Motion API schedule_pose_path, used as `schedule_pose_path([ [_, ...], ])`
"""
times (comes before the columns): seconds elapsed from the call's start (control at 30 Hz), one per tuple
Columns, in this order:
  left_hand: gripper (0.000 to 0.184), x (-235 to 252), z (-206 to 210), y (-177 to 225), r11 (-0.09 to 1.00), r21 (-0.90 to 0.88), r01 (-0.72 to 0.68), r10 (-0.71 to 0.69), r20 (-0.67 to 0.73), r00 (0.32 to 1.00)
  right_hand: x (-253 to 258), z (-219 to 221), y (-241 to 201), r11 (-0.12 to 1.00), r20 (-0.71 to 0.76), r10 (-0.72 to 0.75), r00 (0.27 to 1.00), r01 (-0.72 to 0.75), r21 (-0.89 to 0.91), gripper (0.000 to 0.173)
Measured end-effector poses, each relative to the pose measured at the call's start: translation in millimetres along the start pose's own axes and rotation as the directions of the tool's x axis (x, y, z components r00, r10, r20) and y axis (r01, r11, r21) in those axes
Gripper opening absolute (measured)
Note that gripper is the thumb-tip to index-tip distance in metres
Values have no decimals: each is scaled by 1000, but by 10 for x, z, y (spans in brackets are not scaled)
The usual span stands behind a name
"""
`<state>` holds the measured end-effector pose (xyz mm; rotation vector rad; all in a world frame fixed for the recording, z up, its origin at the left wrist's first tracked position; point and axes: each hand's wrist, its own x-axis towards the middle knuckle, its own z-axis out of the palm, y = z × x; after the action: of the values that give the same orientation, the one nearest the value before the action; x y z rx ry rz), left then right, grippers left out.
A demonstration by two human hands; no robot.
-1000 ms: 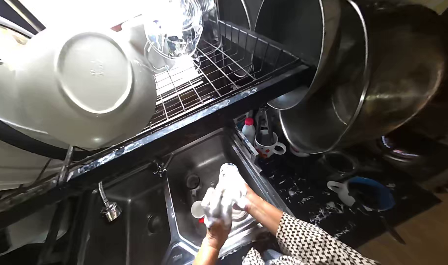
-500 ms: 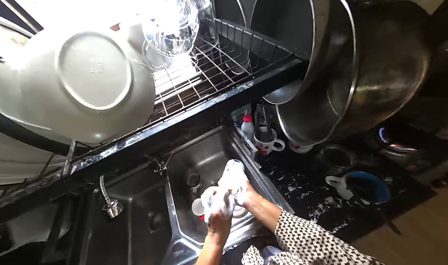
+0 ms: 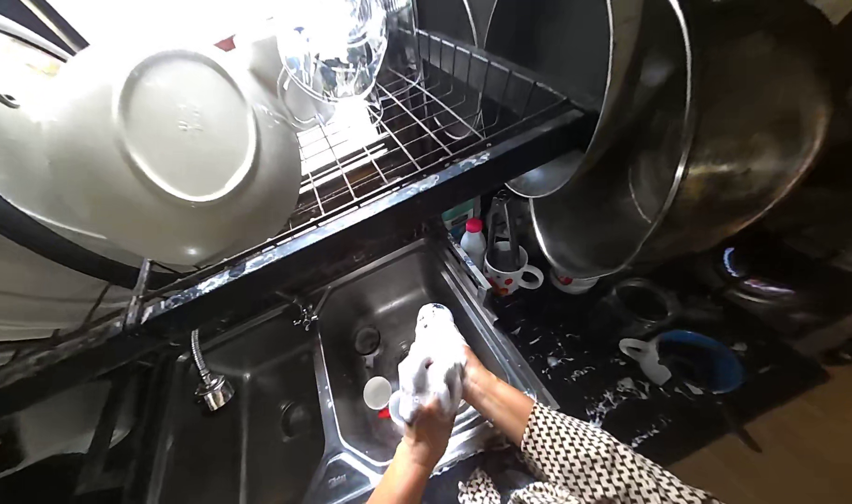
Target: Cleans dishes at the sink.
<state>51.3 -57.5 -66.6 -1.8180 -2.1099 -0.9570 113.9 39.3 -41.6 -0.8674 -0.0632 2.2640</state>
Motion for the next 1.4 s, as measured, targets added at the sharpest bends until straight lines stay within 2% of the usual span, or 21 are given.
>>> schedule_pose_path([
  [0.13, 29, -10, -153, -219, 963, -127, 236, -216, 151, 965, 101, -67, -86, 998, 0, 41, 999, -41, 51, 49],
  [0.23, 36, 271, -260, -112, 797, -361, 485, -463, 151, 873, 64, -133, -42, 997, 79, 70, 994, -72, 17, 48],
  [0.33, 38, 437, -375, 93, 933, -112, 341, -253, 469, 846, -66, -94, 29, 986, 103, 55, 993, -38, -160, 44],
  [0.4, 42, 577, -382, 4, 926, -127, 355, -219, 584, 782, -5, -211, 33, 981, 202, 95, 975, -57, -186, 46],
  [0.5, 38, 671, -123, -426, 667, -490, 561, -403, 396, 825, 74, -386, 47, 965, 374, 234, 898, -168, -202, 45],
  [0.6, 39, 755, 96, -743, 297, -800, 522, -497, 337, 799, 17, -418, 24, 935, 574, 353, 739, -277, -220, 45],
  [0.67, 35, 898, -85, -698, 521, -629, 578, -434, 388, 813, 2, -426, 5, 922, 503, 332, 798, -163, -351, 33],
  [0.7, 36, 1018, -221, -615, 751, -373, 545, -370, 447, 815, -4, -393, 14, 873, 426, 224, 877, 14, -487, 25],
  [0.73, 39, 1160, -340, -462, 904, -58, 423, -323, 554, 767, 23, -362, 40, 698, 379, 93, 921, 211, -684, 48],
  [0.8, 41, 1291, -349, -148, 931, 291, 220, -363, 680, 637, 46, -301, 75, 127, 325, -14, 946, 324, -937, 97],
  [0.83, 40, 1307, -292, -91, 922, 305, 237, -385, 678, 626, 71, -281, 79, 42, 312, -35, 950, 313, -949, 103],
  [0.87, 42, 1323, -245, -124, 915, 253, 314, -401, 658, 638, 82, -275, 71, 162, 309, -55, 949, 314, -935, 94],
  [0.9, 42, 1291, -192, -253, 894, 100, 437, -403, 605, 687, 80, -299, 73, 436, 305, -59, 951, 299, -849, 73],
  [0.97, 37, 1050, 21, -566, 603, -485, 633, -474, 420, 774, 29, -420, 44, 869, 309, 130, 942, 43, -493, 22],
  [1.03, 39, 923, 137, -562, 310, -747, 588, -595, 331, 733, 10, -459, -85, 914, 390, 294, 873, -137, -382, 29],
  [1.1, 43, 876, 92, -441, 540, -646, 539, -590, 165, 790, 41, -359, -137, 828, 398, 212, 892, 53, -558, 26],
  [1.13, 38, 856, 35, -385, 730, -521, 442, -485, 60, 872, 55, -323, -125, 711, 424, 104, 900, 231, -664, 55],
  [1.2, 30, 869, -159, -248, 844, -420, 332, -331, 78, 940, 73, -310, -75, 474, 471, -58, 880, 439, -763, 99],
  [1.27, 26, 971, -340, -188, 650, -597, 470, -428, 223, 876, 118, -330, -76, 331, 518, -113, 848, 523, -785, 111],
  [1.33, 35, 1066, -496, -152, 303, -757, 579, -569, 343, 747, 135, -357, -75, 213, 545, -86, 834, 549, -808, 111],
  [1.4, 33, 1118, -512, -102, 190, -785, 590, -625, 367, 689, 131, -373, -84, 41, 592, -66, 803, 595, -803, 107],
])
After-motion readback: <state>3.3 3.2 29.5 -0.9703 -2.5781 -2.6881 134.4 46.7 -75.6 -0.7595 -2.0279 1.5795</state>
